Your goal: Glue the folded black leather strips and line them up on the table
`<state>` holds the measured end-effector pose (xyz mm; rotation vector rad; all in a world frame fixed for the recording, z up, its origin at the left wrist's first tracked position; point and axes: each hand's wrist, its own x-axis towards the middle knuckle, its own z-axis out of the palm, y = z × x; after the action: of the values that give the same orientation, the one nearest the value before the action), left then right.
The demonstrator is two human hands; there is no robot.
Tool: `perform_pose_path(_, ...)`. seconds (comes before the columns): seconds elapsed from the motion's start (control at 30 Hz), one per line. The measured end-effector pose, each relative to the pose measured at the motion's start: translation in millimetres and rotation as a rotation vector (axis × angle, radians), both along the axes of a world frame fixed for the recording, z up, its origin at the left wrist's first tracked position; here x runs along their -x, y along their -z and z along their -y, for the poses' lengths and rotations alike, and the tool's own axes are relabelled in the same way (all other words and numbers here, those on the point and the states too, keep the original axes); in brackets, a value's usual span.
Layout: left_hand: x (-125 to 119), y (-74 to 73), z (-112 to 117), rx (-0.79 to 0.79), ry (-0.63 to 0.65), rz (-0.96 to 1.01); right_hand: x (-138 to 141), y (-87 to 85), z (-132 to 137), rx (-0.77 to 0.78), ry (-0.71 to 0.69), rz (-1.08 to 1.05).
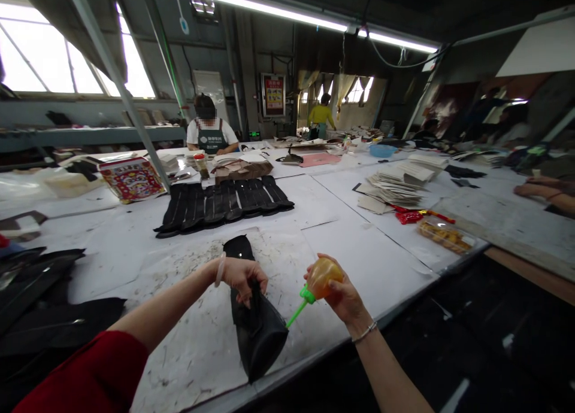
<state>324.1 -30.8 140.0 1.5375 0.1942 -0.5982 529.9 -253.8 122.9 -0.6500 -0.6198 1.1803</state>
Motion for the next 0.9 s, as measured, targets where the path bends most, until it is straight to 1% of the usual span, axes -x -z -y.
perform_pose_path(0.17, 2.1, 6.8, -1.6, 0.052, -0.067, -0.003, 4.5, 7.7, 6.8, 0.016, 0.048, -0.066)
perform_pose_path(0.27, 0.6, 7.9, -2.2, 0.086, -0.093, 0.0, 7.1, 11.2, 11.5, 0.038, 0.11, -0.127)
perform_pose_path(0.37, -2.5, 4.7, -3.0, 0.099, -0.116, 0.032, 8.3, 12.3, 14.9, 0.054, 0.191, -0.181)
perform_pose_path(0.53, -7.5, -1.3, -3.3, 0.12, -0.149, 0.064, 6.3, 8.4, 16.8, 0.045, 0.303, -0.179)
perform_pose_path(0.7, -8.7, -3.7, -0.5, 0.138, -0.221, 0.065, 2.9, 4.5, 16.8, 0.032, 0.373, -0.163)
perform_pose_path(0.9, -10.7, -7.6, 2.3, 0.119, -0.283, 0.052, 2.4, 2.1, 18.5, 0.025, 0.428, -0.155)
